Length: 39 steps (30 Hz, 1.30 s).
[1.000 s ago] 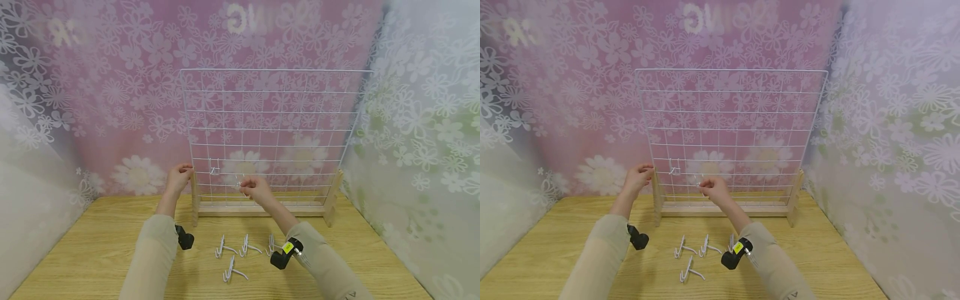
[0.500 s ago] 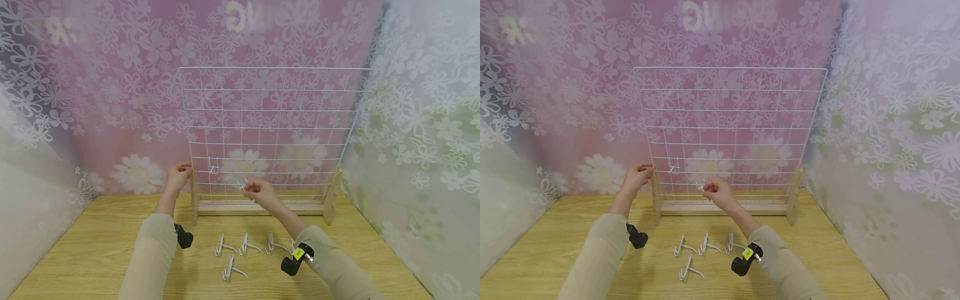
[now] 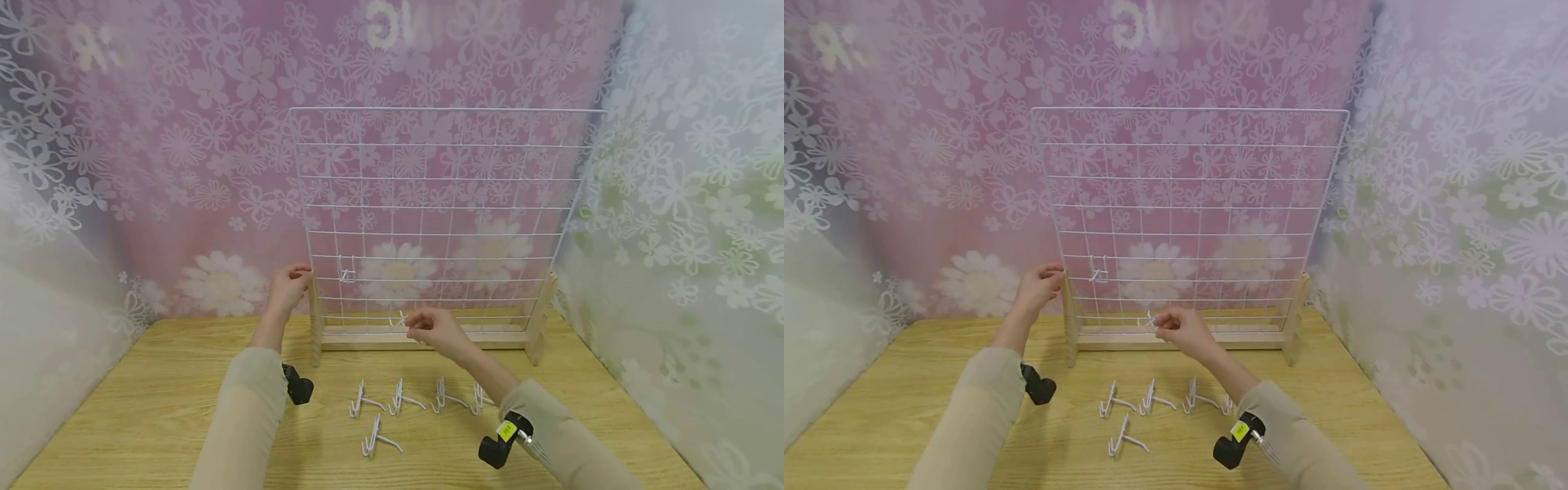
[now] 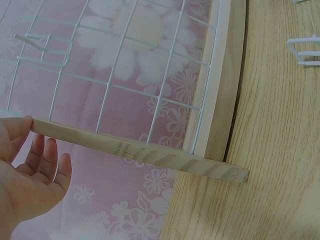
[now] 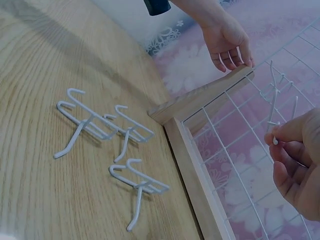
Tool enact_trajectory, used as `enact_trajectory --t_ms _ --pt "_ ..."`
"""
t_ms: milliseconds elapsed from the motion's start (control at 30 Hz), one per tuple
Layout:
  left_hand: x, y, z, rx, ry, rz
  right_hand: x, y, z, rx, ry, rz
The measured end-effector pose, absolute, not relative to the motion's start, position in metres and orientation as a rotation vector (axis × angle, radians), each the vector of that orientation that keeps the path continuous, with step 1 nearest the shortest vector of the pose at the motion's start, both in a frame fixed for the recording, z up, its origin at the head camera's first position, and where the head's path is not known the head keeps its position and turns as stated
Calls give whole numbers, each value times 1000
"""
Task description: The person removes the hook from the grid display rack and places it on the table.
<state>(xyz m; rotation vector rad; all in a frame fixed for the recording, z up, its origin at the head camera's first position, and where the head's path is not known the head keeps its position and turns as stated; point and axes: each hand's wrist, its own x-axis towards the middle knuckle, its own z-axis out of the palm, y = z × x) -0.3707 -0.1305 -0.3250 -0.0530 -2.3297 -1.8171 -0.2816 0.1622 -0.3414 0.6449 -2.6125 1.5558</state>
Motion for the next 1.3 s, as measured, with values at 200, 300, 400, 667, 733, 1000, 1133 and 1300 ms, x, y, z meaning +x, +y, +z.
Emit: enact_trajectory --t_ms 200,300,400,667,733,1000,1133,1300 --pt "-370 -130 -325 -51 -2338 -1804 -272 166 -343 650 -2652 1470" --pt "-370 -130 -325 -55 -2341 -1811 -278 172 -356 654 -2664 1426" --pt "-371 -130 -326 -62 -2339 -1803 -283 178 -366 670 -2676 1394" --pt "-373 -130 -326 -54 -2334 -1790 -277 188 -372 750 -2666 1376" --pt "-372 -130 -326 -54 -2333 -1793 -274 190 -373 764 -2663 1381" --pt "-371 -131 -325 -61 -2335 -1812 -265 198 -380 743 -2734 1382" --pt "-370 -131 -326 -63 -2336 -1814 -261 201 -383 766 -2741 1414" --pt "-370 -131 -325 -72 -2335 -1811 -256 204 -388 775 -2772 1461"
